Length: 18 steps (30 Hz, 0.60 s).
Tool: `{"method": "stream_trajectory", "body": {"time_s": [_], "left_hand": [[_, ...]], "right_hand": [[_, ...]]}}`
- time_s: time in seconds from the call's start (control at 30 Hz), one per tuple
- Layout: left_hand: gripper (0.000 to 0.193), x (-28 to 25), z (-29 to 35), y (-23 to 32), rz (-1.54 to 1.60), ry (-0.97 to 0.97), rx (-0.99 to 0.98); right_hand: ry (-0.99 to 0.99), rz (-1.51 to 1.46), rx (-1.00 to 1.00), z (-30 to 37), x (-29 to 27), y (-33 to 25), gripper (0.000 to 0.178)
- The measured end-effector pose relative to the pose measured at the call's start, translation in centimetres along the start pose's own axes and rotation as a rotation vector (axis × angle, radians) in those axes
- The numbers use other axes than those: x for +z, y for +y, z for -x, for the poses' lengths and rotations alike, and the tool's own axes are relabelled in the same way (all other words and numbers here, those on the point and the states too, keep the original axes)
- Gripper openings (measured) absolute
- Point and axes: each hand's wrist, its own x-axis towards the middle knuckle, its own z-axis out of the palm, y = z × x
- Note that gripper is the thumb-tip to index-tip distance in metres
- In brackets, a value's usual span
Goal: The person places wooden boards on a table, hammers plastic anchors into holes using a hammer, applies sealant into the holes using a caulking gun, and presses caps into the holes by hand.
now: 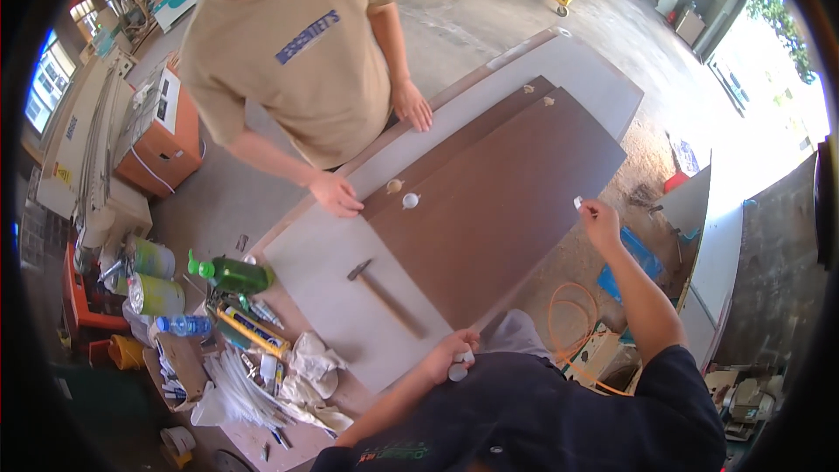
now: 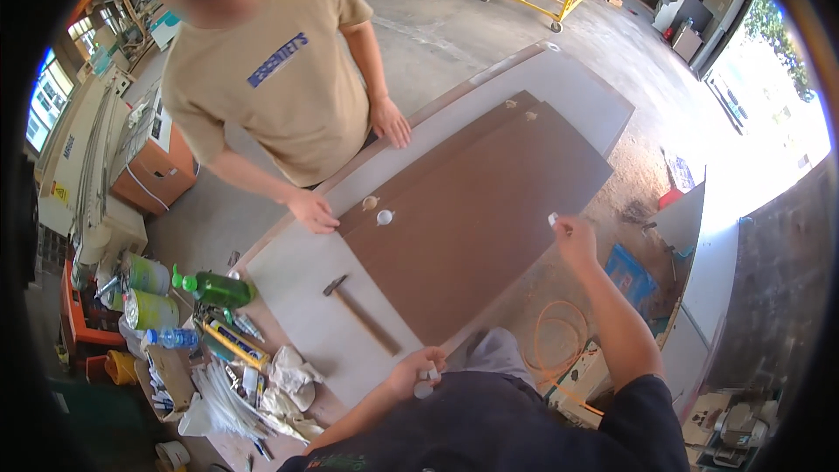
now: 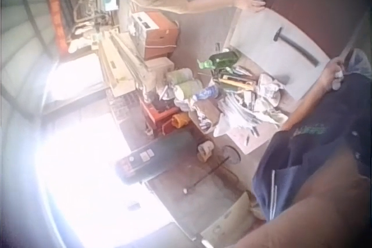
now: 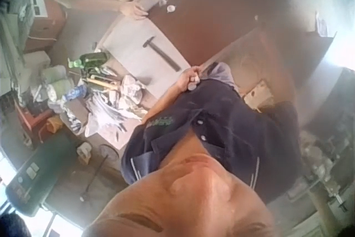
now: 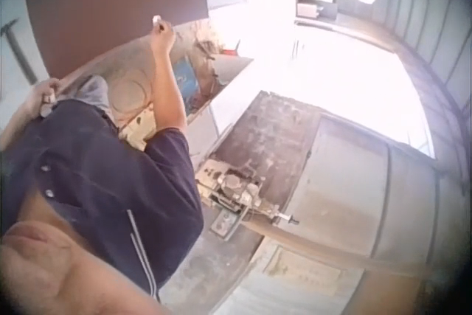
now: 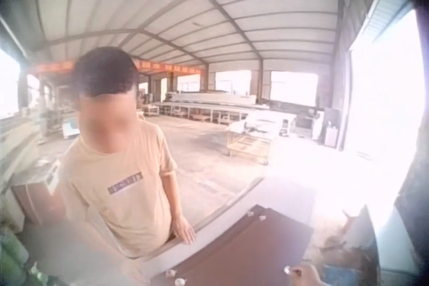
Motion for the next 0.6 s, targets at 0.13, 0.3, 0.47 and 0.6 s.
{"method": "stream_trajectory", "body": {"time_s": [0.13,0.3,0.47,0.6], "left_hand": [[0.039,0.8,-2.7,1.6,0.005,0.069,0.124],[0.045,3.4,-5.9,2.4,0.094,0.206,0.218],[0.028,9.9,-9.9,4.7,-0.091,0.421,0.069],[0.020,13.3,-13.1,6.2,-0.243,0.534,-0.015]], "right_hand": [[0.025,0.122,0.081,-8.4,1.1,3.1,0.013],[0.030,0.170,-0.067,-19.7,4.4,7.6,0.012],[-0.099,0.226,-0.178,-30.4,9.2,10.8,0.008],[-0.130,0.267,-0.492,-34.5,11.6,12.5,0.005]]}}
